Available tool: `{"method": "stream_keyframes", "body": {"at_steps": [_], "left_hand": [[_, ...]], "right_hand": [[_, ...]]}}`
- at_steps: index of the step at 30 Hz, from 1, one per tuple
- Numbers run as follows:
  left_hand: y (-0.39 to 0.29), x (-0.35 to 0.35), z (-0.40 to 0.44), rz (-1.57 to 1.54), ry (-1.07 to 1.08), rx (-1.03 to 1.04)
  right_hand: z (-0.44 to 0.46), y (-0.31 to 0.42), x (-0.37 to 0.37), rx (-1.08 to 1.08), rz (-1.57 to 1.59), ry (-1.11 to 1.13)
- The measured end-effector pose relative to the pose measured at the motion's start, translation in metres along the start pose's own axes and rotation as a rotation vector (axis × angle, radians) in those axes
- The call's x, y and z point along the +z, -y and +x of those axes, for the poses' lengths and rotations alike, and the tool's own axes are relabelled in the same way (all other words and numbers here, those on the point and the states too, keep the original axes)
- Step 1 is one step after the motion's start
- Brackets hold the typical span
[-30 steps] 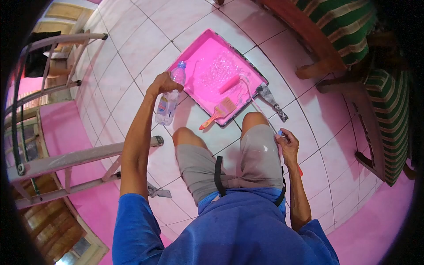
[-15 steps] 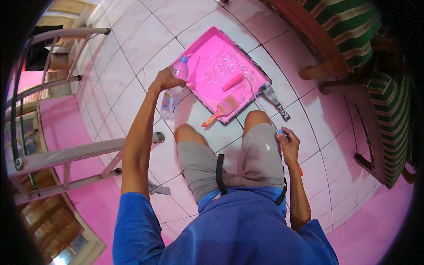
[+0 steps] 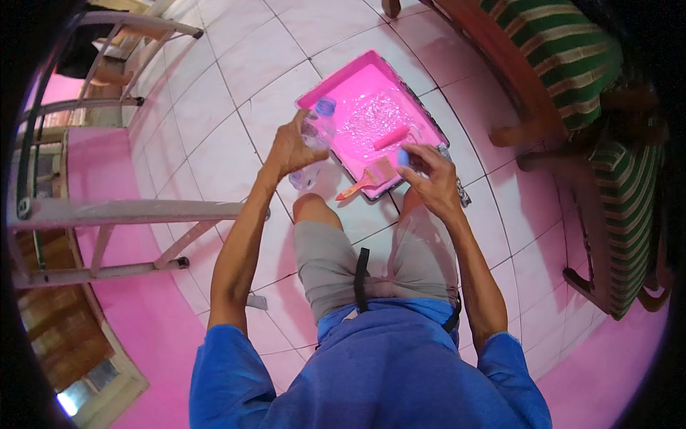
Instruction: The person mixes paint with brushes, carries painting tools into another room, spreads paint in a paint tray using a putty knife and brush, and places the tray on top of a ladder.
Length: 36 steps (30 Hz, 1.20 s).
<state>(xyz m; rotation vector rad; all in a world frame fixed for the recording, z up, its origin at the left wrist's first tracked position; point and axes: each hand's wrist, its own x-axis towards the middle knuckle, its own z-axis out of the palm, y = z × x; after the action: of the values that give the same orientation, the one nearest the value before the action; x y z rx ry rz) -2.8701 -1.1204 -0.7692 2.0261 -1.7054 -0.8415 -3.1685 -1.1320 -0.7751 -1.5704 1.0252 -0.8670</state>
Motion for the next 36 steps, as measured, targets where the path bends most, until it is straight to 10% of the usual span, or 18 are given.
{"method": "stream_keyframes", "body": {"at_steps": [7, 25, 36], "left_hand": [[-0.021, -0.021, -0.081, -0.065, -0.058, 0.073], [0.049, 0.003, -0.271, -0.08, -0.424, -0.029], [0.005, -0.018, -0.247, -0.022, -0.391, -0.007]], "right_hand": [[0.052, 0.102, 0.048, -0.507, -0.193, 0.236], [-0.027, 0.143, 0.19, -0.407, -0.563, 0.921], [-0.061, 0.144, 0.176, -0.292, -0.441, 0.362]]}}
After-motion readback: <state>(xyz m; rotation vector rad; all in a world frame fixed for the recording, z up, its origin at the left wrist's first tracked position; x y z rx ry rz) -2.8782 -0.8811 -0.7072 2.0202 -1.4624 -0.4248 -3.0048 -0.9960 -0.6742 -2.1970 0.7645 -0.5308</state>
